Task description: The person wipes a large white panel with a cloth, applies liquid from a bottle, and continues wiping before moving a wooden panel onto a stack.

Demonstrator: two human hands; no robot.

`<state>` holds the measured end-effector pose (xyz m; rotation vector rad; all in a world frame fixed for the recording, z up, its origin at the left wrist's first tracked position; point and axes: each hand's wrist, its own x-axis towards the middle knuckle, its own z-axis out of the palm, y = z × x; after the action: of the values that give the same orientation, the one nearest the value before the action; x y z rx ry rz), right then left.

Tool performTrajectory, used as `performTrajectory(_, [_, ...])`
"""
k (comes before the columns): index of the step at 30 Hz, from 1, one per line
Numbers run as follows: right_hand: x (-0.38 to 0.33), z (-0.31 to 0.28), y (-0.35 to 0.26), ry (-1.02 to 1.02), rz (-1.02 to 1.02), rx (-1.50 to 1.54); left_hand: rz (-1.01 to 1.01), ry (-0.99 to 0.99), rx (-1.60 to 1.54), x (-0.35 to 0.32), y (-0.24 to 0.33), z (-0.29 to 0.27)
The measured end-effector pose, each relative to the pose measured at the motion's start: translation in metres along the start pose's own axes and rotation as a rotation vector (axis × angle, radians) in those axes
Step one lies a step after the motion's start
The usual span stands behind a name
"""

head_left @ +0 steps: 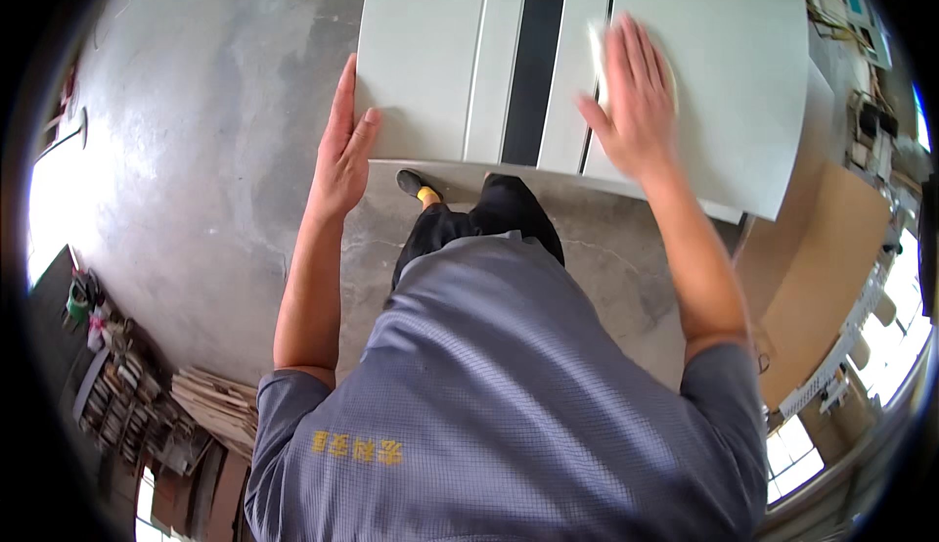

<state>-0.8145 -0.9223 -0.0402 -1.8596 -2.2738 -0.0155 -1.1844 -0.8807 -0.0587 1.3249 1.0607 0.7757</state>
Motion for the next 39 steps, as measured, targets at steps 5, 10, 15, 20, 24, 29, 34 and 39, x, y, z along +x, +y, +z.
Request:
performTrajectory(5, [-0.169,-0.016,0.107,0.097,0.637,-0.075,-0.123,0.015,-0.089,-0.085,-0.037,-0.036])
performTrajectory(10, [-0.015,0.024,-0.127,0.182,0.221,-0.051,-0.259,0.129,-0.015,-0.142,-0.054,-0.071])
performTrajectory(15, [0.047,0.045,-0.217,0.206,-0.033,0.067,-0.242,0.170,-0.040,-0.155,-0.065,-0.096])
performTrajectory(20, [-0.085,0.020,-0.047,0.174,0.280,-0.260,-0.383,0.280,-0.108,-0.191,-0.110,-0.126])
performTrajectory(24, [-0.024,0.032,-0.146,0.178,0.221,-0.037,-0.311,0.303,-0.039,-0.177,-0.102,-0.119])
performTrajectory(29, [0.023,0.032,-0.214,0.114,0.010,0.067,0.007,0.275,0.141,-0.116,-0.025,-0.098])
performTrajectory(34, [-0.049,0.018,-0.125,0.165,0.162,-0.091,0.084,0.310,0.088,-0.104,-0.012,-0.089])
performTrajectory(39, [-0.014,0.018,-0.163,-0.009,0.060,-0.032,0.229,0.099,0.183,-0.084,0.015,-0.048])
